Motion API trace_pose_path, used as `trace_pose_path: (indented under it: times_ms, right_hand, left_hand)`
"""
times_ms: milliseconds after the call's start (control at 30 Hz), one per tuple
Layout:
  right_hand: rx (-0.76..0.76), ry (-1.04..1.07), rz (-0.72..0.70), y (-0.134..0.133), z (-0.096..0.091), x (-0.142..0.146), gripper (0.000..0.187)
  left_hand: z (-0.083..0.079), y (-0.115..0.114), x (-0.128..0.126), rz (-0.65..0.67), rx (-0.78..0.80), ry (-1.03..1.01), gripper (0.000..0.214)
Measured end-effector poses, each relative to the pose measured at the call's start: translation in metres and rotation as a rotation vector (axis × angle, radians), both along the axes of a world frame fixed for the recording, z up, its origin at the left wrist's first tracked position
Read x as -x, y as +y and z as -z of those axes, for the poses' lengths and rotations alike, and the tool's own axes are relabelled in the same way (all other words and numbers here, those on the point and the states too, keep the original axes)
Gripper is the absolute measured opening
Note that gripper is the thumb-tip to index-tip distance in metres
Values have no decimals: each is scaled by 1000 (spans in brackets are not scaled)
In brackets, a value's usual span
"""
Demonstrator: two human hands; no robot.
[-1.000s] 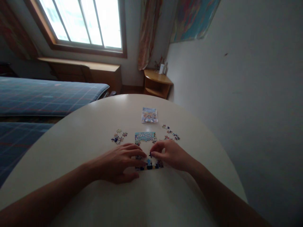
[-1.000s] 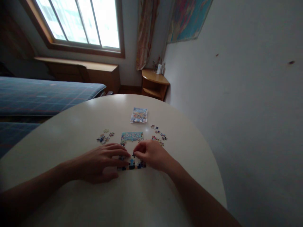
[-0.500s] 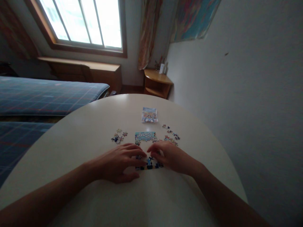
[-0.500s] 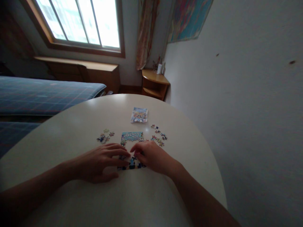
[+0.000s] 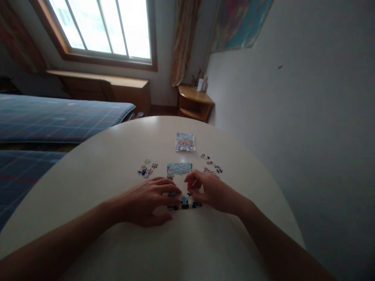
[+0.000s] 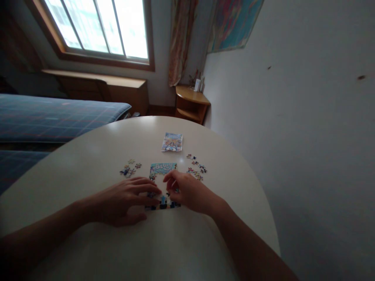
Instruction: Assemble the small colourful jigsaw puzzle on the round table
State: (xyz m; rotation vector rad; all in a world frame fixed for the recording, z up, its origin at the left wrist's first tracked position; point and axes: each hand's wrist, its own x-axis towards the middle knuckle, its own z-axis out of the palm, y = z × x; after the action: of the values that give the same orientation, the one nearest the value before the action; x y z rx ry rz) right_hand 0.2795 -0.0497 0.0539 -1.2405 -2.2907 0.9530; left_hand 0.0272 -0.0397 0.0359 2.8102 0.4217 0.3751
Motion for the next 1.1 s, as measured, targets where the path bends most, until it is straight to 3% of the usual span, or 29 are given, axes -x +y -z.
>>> trace_pose_path:
  times_ms: [167,333,533,633,833,1100]
  right_hand:
    - [14,25,-47,1,5,4,48]
    - [-19,49,-52,3,11,4,53]
    - [-246,-171,-41,3,5,-3,24]
    - [-282,-286,-42,2,0,-5,25]
    - [-287,-285,-70,4,2,-2,14]
    - [-301,-265,-80,1,5,0,26]
  left_hand:
    - [1,0,0,5,5,-7,35]
    - [0,0,0,0,9,13,36]
    - [0,0,0,4,9,-18,37]
    - [0,0,0,6,8,-39,38]
    - [-1,0,-1,8,12,-34,39]
    - [0,-1,0,-11,8,2,38]
